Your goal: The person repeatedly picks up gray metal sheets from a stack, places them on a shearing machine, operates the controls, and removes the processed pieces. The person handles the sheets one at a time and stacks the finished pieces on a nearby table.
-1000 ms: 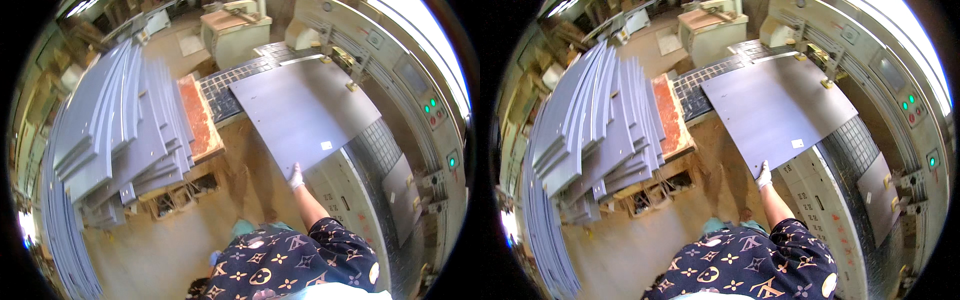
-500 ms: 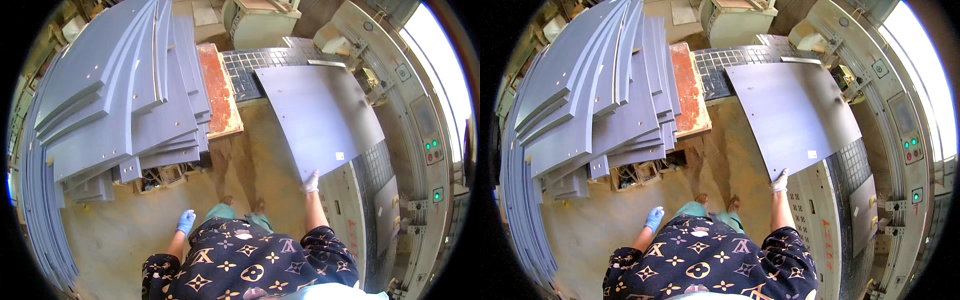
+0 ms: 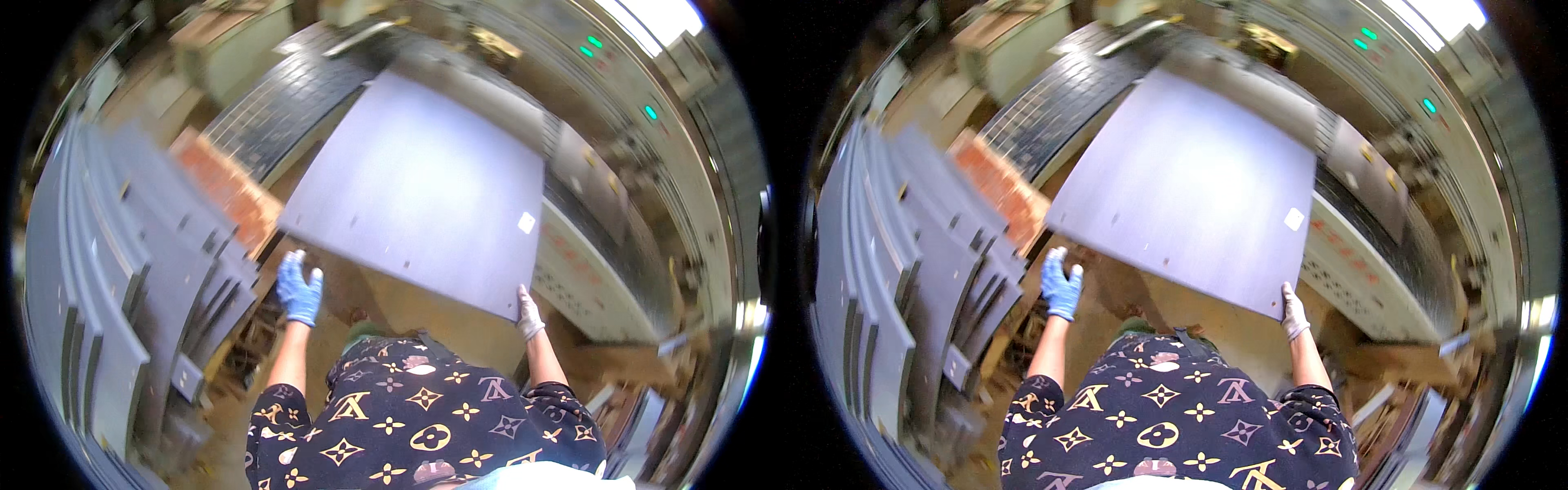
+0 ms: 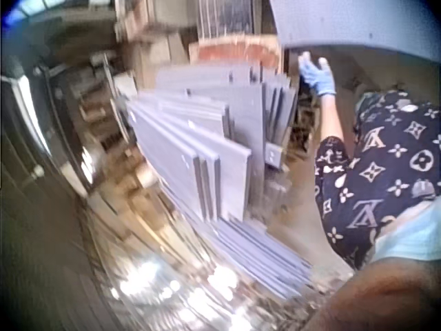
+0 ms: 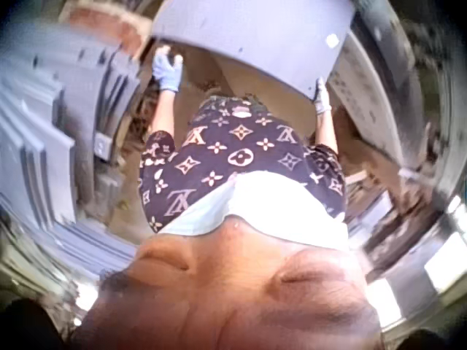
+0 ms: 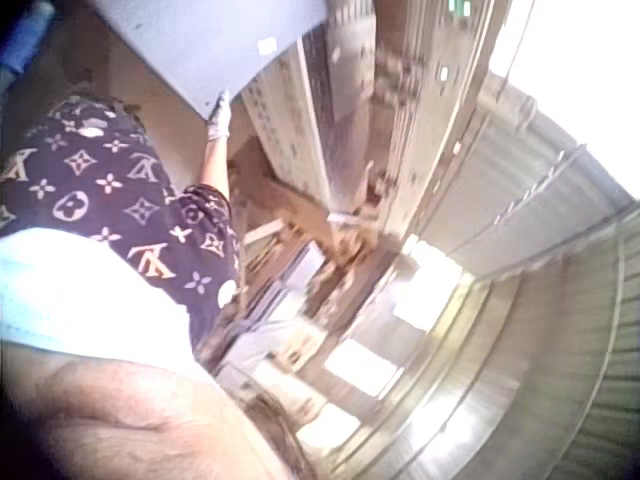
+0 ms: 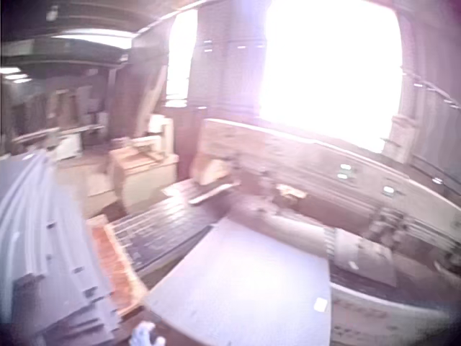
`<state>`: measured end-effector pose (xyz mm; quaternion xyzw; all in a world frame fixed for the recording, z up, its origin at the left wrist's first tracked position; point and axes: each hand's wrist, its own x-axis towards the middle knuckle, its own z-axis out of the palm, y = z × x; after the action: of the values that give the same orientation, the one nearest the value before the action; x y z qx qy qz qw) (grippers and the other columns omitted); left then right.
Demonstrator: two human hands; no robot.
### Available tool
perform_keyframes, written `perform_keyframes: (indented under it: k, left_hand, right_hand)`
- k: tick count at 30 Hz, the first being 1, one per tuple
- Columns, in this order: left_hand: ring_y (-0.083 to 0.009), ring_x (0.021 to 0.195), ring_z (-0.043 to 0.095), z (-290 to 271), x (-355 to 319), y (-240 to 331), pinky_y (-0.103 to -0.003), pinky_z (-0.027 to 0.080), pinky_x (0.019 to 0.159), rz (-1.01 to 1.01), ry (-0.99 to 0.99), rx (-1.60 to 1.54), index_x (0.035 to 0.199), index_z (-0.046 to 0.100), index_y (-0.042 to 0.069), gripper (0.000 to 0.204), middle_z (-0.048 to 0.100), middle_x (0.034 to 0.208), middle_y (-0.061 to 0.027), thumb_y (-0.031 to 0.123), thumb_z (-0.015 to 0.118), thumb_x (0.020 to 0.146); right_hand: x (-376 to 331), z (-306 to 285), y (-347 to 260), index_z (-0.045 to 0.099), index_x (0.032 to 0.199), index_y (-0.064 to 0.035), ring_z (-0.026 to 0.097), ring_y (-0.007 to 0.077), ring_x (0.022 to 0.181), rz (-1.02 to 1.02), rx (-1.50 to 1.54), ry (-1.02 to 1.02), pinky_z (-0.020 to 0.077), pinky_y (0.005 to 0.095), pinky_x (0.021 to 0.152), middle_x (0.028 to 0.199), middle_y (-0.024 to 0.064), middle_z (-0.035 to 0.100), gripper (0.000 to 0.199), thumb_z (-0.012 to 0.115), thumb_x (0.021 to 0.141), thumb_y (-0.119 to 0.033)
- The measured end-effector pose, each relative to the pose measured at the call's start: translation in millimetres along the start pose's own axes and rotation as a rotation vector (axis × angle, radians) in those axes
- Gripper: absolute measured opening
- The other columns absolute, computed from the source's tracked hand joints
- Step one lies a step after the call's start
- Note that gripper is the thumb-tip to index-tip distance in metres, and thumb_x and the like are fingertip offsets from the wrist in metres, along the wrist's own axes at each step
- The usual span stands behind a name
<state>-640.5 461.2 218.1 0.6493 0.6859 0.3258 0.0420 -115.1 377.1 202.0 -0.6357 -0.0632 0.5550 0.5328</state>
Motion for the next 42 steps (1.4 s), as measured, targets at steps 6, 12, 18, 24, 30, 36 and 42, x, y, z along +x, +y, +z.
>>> perform_keyframes:
  k: [6, 12, 18, 24, 30, 36, 42]
  left_hand:
    - [-0.0361, 0.128, 0.034, 138, 110, 43, -0.042, 0.029, 0.105, -0.305, -0.655, -0.127, 0.138, 0.031, 0.006, 0.076, 0.034, 0.139, -0.0227, 0.046, 0.059, 0.081]
    - [-0.0313, 0.132, 0.028, 240, 103, 129, -0.045, 0.022, 0.108, -0.409, -1.301, -1.186, 0.141, 0.027, 0.004, 0.079, 0.028, 0.146, -0.0127, 0.061, 0.027, 0.087]
    - [-0.0315, 0.131, 0.030, 331, 55, 297, -0.045, 0.024, 0.107, -0.321, -1.380, -1.005, 0.141, 0.027, 0.006, 0.078, 0.028, 0.145, -0.0129, 0.062, 0.024, 0.088]
    - [-0.0317, 0.130, 0.031, 376, 47, 378, -0.044, 0.026, 0.107, -0.157, -1.445, -0.993, 0.142, 0.026, 0.009, 0.077, 0.029, 0.145, -0.0131, 0.063, 0.020, 0.088]
    - [-0.0306, 0.127, 0.033, 430, -59, 517, -0.041, 0.025, 0.107, -0.119, -1.646, -0.892, 0.139, 0.029, 0.002, 0.088, 0.032, 0.142, -0.0166, 0.068, 0.040, 0.082]
    - [-0.0322, 0.111, 0.050, 379, -277, 594, -0.040, 0.038, 0.098, 0.220, -1.578, -0.695, 0.125, 0.044, -0.012, 0.094, 0.049, 0.125, -0.0243, 0.070, 0.045, 0.079]
    - [-0.0328, 0.111, 0.049, 323, -442, 655, -0.041, 0.038, 0.096, 0.573, -1.730, -0.612, 0.122, 0.045, -0.013, 0.096, 0.050, 0.123, -0.0248, 0.072, 0.043, 0.077]
  right_hand:
    - [-41, -145, 31, 0.060, 0.105, -0.0013, 0.060, 0.0148, 0.078, -0.107, -0.295, 0.187, 0.0495, 0.0296, 0.071, 0.095, 0.0048, 0.064, 0.040, 0.064, 0.083, -0.035]
    - [-90, -188, 41, 0.064, 0.075, -0.0046, 0.062, 0.0334, 0.076, -0.169, -0.656, 0.745, 0.0445, 0.0417, 0.070, 0.079, 0.0202, 0.064, 0.064, 0.036, 0.085, -0.061]
    - [-191, -193, 49, 0.066, 0.081, -0.0080, 0.065, 0.0220, 0.058, 0.012, -0.644, 1.015, 0.0492, 0.0350, 0.067, 0.062, 0.0108, 0.064, 0.063, 0.028, 0.090, -0.057]
    - [-231, -172, 113, 0.066, 0.081, -0.0076, 0.066, 0.0203, 0.057, 0.095, -0.187, 1.304, 0.0499, 0.0313, 0.065, 0.064, 0.0087, 0.063, 0.060, 0.033, 0.089, -0.057]
    - [-293, -169, 255, 0.049, 0.056, -0.0064, 0.051, 0.0161, 0.051, -0.047, 0.285, 1.759, 0.0436, 0.0332, 0.056, 0.052, 0.0036, 0.043, 0.056, 0.049, 0.082, -0.056]
    - [-414, -164, 387, 0.065, 0.083, -0.0009, 0.061, 0.0215, 0.069, 0.029, 0.414, 2.051, 0.0456, 0.0365, 0.067, 0.065, 0.0117, 0.062, 0.059, 0.047, 0.083, -0.058]
    - [-468, -138, 432, 0.066, 0.091, -0.0026, 0.063, 0.0270, 0.077, 0.276, 0.605, 2.183, 0.0456, 0.0381, 0.071, 0.078, 0.0163, 0.065, 0.059, 0.046, 0.083, -0.058]
